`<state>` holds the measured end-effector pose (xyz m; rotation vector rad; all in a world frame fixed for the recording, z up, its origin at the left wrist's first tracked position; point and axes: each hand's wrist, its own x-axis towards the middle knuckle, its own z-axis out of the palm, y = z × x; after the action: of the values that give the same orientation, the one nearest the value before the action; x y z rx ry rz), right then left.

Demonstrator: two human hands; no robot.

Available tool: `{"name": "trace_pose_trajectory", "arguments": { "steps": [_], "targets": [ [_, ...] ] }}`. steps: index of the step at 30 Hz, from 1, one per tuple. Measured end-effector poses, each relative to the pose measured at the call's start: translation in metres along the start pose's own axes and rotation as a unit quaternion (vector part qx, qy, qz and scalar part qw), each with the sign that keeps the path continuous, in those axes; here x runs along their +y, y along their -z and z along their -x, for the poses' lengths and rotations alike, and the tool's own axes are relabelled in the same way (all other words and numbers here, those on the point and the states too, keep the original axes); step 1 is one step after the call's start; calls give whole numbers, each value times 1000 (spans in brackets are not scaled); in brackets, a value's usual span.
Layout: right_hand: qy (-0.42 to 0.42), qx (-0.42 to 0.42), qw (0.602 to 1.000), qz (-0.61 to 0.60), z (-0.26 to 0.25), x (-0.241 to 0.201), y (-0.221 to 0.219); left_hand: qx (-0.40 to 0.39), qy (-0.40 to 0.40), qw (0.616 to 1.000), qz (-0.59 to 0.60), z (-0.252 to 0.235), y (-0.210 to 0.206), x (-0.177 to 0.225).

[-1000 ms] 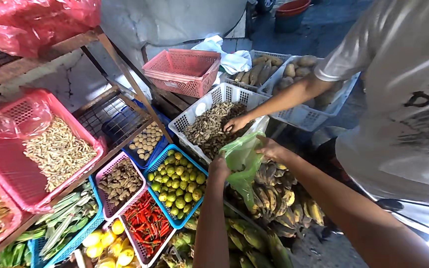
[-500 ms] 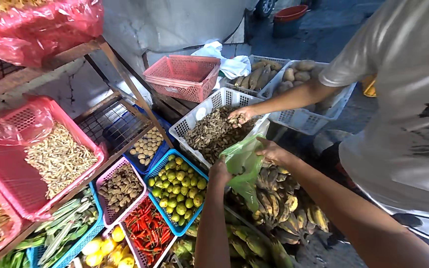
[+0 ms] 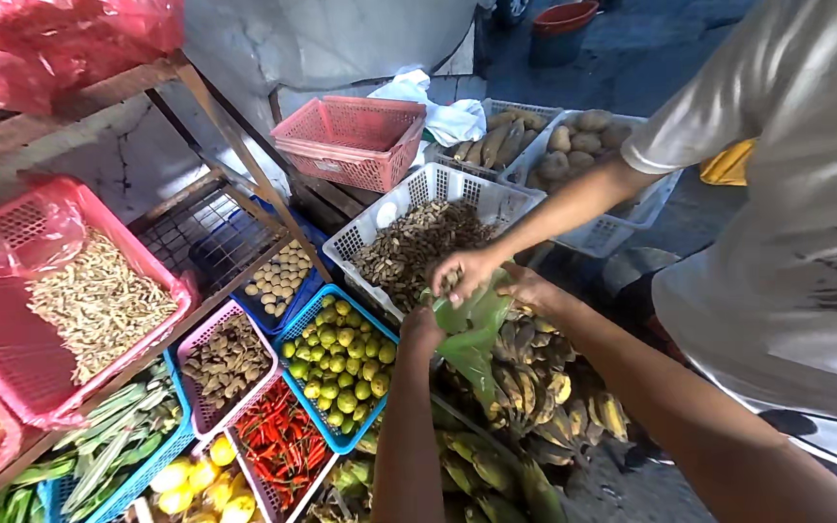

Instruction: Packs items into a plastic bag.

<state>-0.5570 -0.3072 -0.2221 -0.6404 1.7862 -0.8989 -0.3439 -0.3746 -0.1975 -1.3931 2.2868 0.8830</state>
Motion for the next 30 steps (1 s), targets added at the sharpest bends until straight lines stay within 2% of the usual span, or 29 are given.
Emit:
{"name": "trace_pose_trajectory", "arguments": {
  "steps": [9,30],
  "targets": [
    [-17,14,1000,-2,1,9,7,-3,18,1000,-12,-2,0,1],
    [1,9,1000,-20,1,14,-2,13,11,1000,-5,1,-3,0]
  ]
}}
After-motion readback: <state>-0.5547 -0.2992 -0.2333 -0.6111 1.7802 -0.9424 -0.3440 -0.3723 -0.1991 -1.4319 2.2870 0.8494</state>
